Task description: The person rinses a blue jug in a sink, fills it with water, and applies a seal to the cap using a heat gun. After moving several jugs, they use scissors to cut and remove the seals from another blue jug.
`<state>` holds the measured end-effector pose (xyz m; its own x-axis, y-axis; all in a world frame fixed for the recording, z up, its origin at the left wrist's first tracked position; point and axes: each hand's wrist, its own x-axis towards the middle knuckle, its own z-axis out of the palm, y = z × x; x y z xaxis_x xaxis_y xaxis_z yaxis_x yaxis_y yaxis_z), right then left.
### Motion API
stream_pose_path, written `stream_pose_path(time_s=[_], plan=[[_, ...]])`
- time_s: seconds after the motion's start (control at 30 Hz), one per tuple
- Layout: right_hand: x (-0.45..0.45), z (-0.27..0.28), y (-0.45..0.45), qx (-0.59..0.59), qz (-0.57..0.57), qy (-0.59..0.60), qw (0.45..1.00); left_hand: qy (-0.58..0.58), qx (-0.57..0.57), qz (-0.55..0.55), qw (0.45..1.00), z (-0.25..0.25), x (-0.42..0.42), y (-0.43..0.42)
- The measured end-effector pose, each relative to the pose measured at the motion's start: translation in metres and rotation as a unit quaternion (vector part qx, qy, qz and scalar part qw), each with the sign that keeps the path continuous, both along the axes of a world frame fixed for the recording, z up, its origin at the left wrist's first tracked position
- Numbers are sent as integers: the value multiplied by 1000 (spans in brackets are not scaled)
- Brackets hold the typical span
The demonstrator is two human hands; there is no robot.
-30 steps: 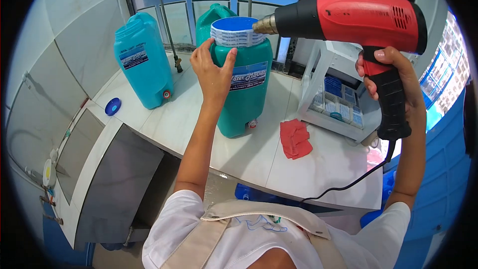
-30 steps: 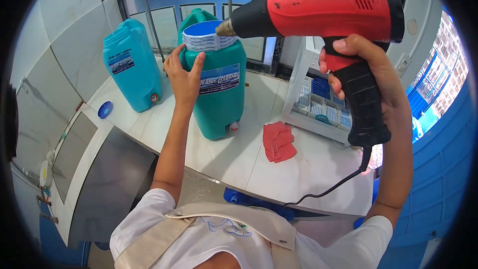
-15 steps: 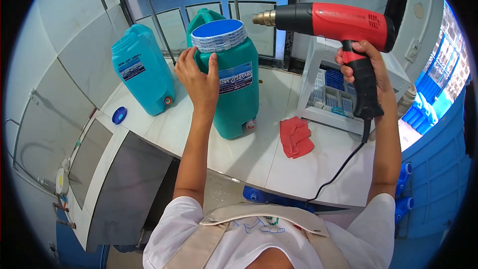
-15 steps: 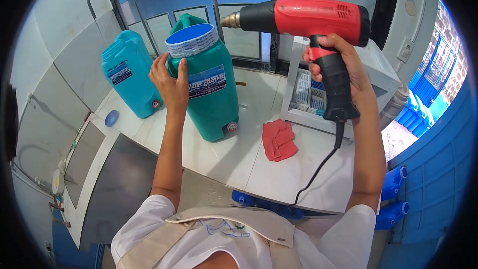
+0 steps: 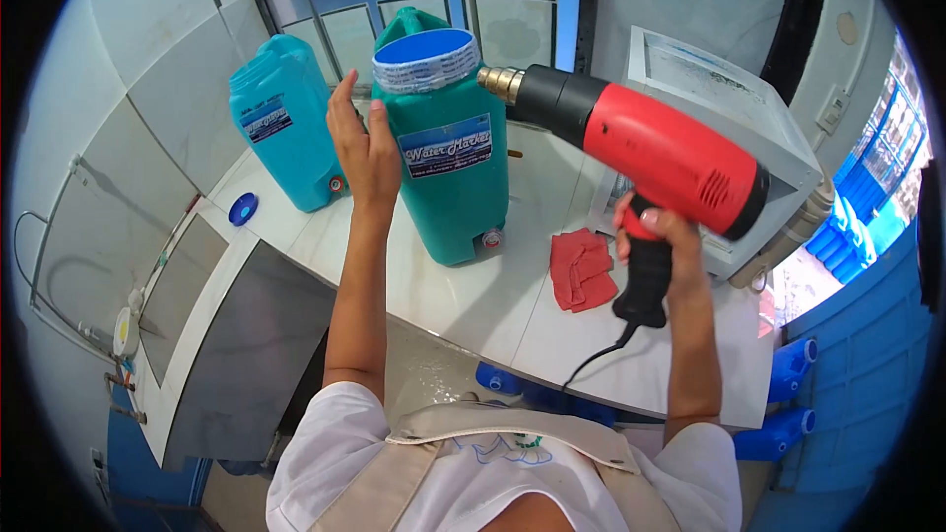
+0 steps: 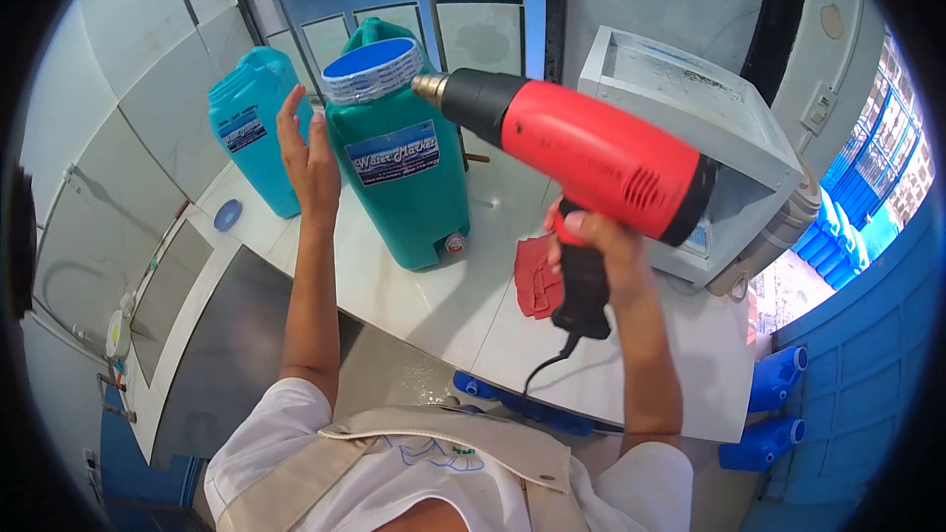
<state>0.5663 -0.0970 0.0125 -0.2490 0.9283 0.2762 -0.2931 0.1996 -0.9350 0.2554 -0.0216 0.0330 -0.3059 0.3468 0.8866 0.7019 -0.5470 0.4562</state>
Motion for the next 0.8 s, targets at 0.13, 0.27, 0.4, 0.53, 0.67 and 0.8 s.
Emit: stream_pose_path(time_s=[0.13, 0.27, 0.4, 0.53, 0.67, 0.8], plan=[[-38, -25, -27, 43, -5, 10, 999, -84, 15, -62, 994, -13, -16, 0], [-70, -65, -43, 67, -27, -92, 993, -131, 6, -103, 986, -19, -31, -8], [-117, -72, -68, -16, -88, 29, 996, -157, -5, -151, 976, -25, -60, -6], [-178, -70, -80, 26, -124, 0, 992, -149, -27, -201, 968, -35, -99, -2], [-243, -65, -84, 59, -163, -19, 985, -163, -49, -267, 949, -40, -133, -3], [-299, -56, -75, 97, -215, -40, 971, -172, -63, -316, 931, -45, -158, -1]])
